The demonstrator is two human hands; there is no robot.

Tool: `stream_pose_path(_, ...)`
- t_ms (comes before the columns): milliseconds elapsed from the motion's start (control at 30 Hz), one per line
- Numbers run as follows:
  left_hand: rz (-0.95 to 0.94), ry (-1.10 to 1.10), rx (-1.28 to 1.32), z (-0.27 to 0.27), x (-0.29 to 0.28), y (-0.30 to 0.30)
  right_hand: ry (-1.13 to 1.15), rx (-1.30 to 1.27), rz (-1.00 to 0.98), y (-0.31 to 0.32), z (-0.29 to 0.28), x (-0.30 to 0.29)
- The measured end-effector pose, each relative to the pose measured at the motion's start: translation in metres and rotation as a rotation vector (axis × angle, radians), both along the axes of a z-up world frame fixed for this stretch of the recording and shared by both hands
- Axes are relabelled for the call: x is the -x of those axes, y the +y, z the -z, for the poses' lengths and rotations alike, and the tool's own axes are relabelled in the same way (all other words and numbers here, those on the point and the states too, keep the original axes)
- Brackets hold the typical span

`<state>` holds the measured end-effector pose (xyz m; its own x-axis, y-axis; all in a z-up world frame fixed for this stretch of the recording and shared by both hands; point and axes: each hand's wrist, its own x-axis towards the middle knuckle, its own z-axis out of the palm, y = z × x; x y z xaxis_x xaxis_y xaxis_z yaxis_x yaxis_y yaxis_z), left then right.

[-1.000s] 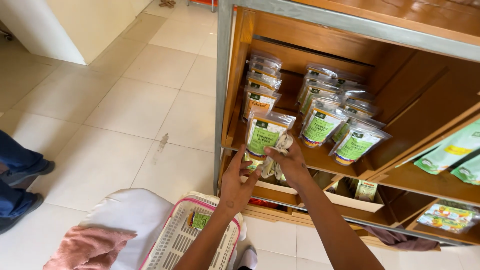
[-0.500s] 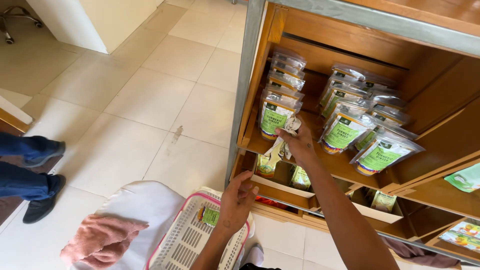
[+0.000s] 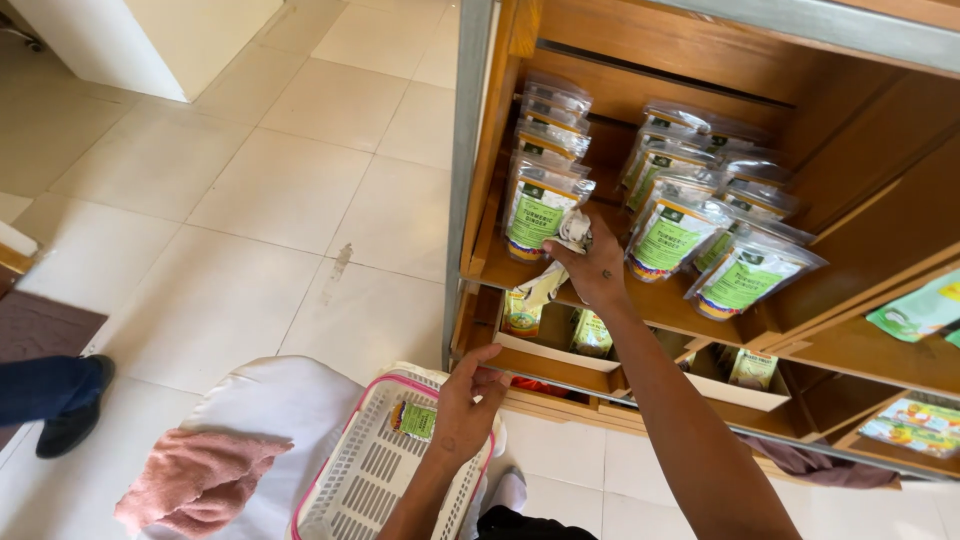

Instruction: The recorder is organizing and cleaning spice packets and jars on a wooden shelf, using a cloth to wipe them before placing some in a basket and rearranging others on the shelf.

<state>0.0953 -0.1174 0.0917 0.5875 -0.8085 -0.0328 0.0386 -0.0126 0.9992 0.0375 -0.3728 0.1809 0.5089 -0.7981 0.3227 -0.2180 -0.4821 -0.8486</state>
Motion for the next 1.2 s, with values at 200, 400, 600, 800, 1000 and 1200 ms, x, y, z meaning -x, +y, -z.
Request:
stream_pose_path(200, 0.043, 0.013, 0.055, 0.002, 0.007, -0.005, 0.111, 0.048, 0.105, 0.01, -0.01, 0.041)
stream_pose_path(400, 0.1, 0.095, 0.01, 0.021, 0.015, -0.004, 0.319, 0.567, 0.213, -0.003, -0.041, 0.129)
stream_pose_path(600, 0.157, 0.126, 0.039, 0.04, 0.026, -0.002, 0.656, 0.702, 0.495, -0.017, -0.107, 0.187)
stream_pose_path(800, 0.168, 0.119, -0.015, 0.036, 0.033, 0.001, 0.674, 0.643, 0.436, -0.033, -0.09, 0.203)
stream_pose_path(1000, 0.156, -0.104, 0.025, 0.011, 0.034, -0.004, 0.601, 0.682, 0.43, -0.043, -0.075, 0.211)
stream_pose_path(1200, 0.039, -0.528, 0.138, -0.082, 0.01, -0.037, 0.704, 0.592, 0.472, -0.062, -0.063, 0.211)
